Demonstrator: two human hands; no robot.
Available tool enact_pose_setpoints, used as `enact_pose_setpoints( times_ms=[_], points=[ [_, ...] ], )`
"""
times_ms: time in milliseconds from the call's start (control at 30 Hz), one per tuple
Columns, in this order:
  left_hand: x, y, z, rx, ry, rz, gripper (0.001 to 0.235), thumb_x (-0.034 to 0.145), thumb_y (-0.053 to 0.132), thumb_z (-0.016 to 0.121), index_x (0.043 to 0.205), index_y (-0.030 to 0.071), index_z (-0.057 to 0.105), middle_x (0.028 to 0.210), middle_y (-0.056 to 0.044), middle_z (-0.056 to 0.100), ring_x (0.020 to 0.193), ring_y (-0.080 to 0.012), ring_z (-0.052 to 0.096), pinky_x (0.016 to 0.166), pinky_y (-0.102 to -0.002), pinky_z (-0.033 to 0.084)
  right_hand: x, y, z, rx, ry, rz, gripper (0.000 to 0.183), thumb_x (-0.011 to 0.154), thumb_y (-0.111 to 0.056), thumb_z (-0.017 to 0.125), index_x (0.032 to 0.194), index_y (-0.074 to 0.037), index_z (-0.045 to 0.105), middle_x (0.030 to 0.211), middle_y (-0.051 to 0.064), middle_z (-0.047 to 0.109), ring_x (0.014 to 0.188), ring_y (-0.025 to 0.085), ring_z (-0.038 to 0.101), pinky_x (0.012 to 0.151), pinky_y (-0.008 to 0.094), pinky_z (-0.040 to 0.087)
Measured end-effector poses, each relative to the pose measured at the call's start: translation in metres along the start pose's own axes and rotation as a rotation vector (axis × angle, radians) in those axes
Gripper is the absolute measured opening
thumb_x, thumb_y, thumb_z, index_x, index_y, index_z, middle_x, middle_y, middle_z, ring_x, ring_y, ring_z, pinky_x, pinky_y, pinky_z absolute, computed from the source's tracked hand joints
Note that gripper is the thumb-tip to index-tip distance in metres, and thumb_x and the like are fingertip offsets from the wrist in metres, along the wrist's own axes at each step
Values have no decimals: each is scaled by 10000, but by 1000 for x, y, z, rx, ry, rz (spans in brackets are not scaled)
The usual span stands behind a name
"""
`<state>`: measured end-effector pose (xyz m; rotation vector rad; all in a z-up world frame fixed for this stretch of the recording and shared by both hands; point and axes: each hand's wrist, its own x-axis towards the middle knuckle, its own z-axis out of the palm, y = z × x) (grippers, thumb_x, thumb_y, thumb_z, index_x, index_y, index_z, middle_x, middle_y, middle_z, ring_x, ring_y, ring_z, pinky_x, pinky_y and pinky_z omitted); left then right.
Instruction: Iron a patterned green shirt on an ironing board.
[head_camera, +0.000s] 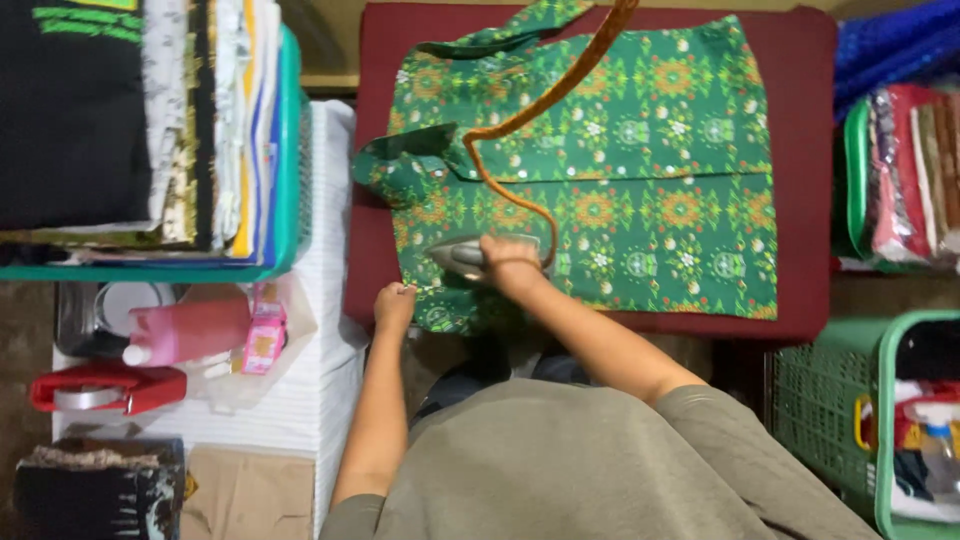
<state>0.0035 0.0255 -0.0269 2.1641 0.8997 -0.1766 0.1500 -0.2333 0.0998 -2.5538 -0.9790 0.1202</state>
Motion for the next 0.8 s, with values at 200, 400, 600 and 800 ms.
enact_pose_setpoints(
  times_ms=[200, 400, 600, 800],
  points=[
    [7, -9, 1, -3, -4, -22, 396, 905, 392, 684, 777, 18, 665, 745, -201, 670, 707, -326, 650, 721, -471, 499, -62, 106, -17, -88, 159, 271, 182, 839, -201, 662, 979, -118, 580, 867, 148, 693, 768, 383, 700, 623, 534, 536],
    [17, -24, 2, 42, 6, -46, 389, 915, 381, 682, 762, 24, 660, 741, -174, 674, 699, -305, 625, 720, -470, 489, -140, 218, -90, -189, 151, 685, 384, 747, -218, 748, 1080, -128, 582, 883, 188, 716, 782, 435, 711, 679, 562, 560],
    [18, -14, -6, 95, -14, -88, 377, 929, 368, 684, 787, 19, 695, 756, -158, 686, 711, -267, 628, 754, -435, 486, -220, 319, -146, -237, 167, 1023, 386, 832, -233, 755, 1129, -85, 560, 960, 217, 736, 870, 439, 725, 761, 578, 557],
    [10, -9, -15, -42, -57, -156, 302, 937, 295, 691, 843, 10, 720, 767, -87, 687, 730, -200, 606, 725, -387, 476, -276, 364, -179, -314, 99, 1105, 342, 853, -284, 750, 1116, -115, 611, 962, 227, 731, 889, 460, 710, 763, 591, 548]
  ],
)
